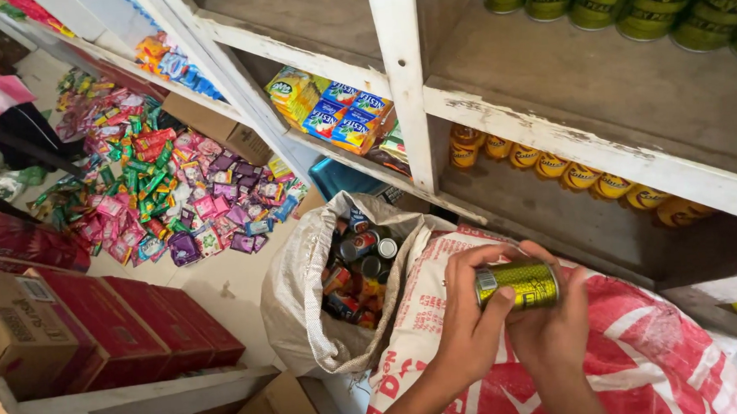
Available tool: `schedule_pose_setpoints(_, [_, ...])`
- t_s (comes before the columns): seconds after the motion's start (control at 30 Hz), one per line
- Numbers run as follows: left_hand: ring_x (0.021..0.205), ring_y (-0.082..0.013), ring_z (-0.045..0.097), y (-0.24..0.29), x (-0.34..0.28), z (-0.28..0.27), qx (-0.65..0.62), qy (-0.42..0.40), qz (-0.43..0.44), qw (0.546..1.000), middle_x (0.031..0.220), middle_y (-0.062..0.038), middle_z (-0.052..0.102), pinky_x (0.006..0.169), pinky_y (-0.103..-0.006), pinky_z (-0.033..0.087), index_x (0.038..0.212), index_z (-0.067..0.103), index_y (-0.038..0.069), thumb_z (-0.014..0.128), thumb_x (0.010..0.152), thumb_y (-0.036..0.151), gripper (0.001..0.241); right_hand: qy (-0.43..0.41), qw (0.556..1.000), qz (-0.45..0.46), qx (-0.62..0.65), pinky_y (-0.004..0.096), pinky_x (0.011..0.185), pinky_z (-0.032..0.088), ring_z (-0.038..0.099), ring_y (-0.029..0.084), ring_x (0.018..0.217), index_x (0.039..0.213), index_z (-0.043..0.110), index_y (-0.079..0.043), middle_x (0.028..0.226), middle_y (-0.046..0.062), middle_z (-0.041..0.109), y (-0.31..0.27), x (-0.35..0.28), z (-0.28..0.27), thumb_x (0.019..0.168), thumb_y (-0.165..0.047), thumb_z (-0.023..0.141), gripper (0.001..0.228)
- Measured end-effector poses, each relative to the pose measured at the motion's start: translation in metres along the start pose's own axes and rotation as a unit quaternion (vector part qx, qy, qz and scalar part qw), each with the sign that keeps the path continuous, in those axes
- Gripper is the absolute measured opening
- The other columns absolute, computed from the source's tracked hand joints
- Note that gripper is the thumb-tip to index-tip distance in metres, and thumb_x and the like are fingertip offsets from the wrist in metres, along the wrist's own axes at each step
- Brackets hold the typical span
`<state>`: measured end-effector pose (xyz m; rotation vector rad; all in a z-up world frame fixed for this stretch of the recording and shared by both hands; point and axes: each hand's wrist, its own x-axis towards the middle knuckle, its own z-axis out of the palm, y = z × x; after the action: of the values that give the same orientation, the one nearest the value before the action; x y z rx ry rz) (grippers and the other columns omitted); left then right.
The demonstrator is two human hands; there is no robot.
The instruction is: Organizing and arranging various canned goods from a bag onto a storage shelf.
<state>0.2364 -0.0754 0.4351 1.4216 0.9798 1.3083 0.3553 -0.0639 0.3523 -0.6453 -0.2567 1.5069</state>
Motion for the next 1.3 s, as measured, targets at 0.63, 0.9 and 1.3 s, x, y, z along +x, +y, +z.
schedule_pose_setpoints(0.63, [0.099,-0.0165,0.053,-0.045,0.007,0.006,-0.076,0.016,-0.049,0.996,0.101,-0.006,0.059,0.094,-0.0323,0.045,0.104,0.075,0.007,0.052,0.104,0.016,0.025,0.098,0.986,0.089,0.099,0.031,0.081,0.052,0.066,0.014,0.094,0.116,0.066,-0.01,0.106,0.002,0.07,0.006,0.005,-0.019,0.107,-0.04,0.048,0.036])
schedule_pose_setpoints(0.9, [0.129,-0.0252,0.053,-0.024,0.003,0.001,-0.115,-0.119,-0.048,0.985,0.14,-0.013,0.052,0.113,-0.036,0.042,0.14,0.055,0.005,0.058,0.092,0.005,0.048,0.113,0.988,0.058,0.089,0.031,0.084,0.051,0.065,0.012,0.096,0.121,0.062,-0.012,0.11,0.0,0.07,0.001,0.016,-0.06,0.109,-0.037,0.049,0.03])
schedule_pose_setpoints(1.3, [0.116,-0.0261,0.064,0.041,0.057,0.013,0.134,-0.198,0.111,0.965,0.133,-0.01,0.065,0.097,-0.0379,0.05,0.132,0.057,0.01,0.074,0.082,0.029,0.056,0.013,0.854,-0.32,-0.411,0.037,0.093,0.049,0.061,0.024,0.102,0.119,0.062,0.001,0.113,0.017,0.067,-0.14,-0.008,0.051,0.095,-0.016,0.05,0.032])
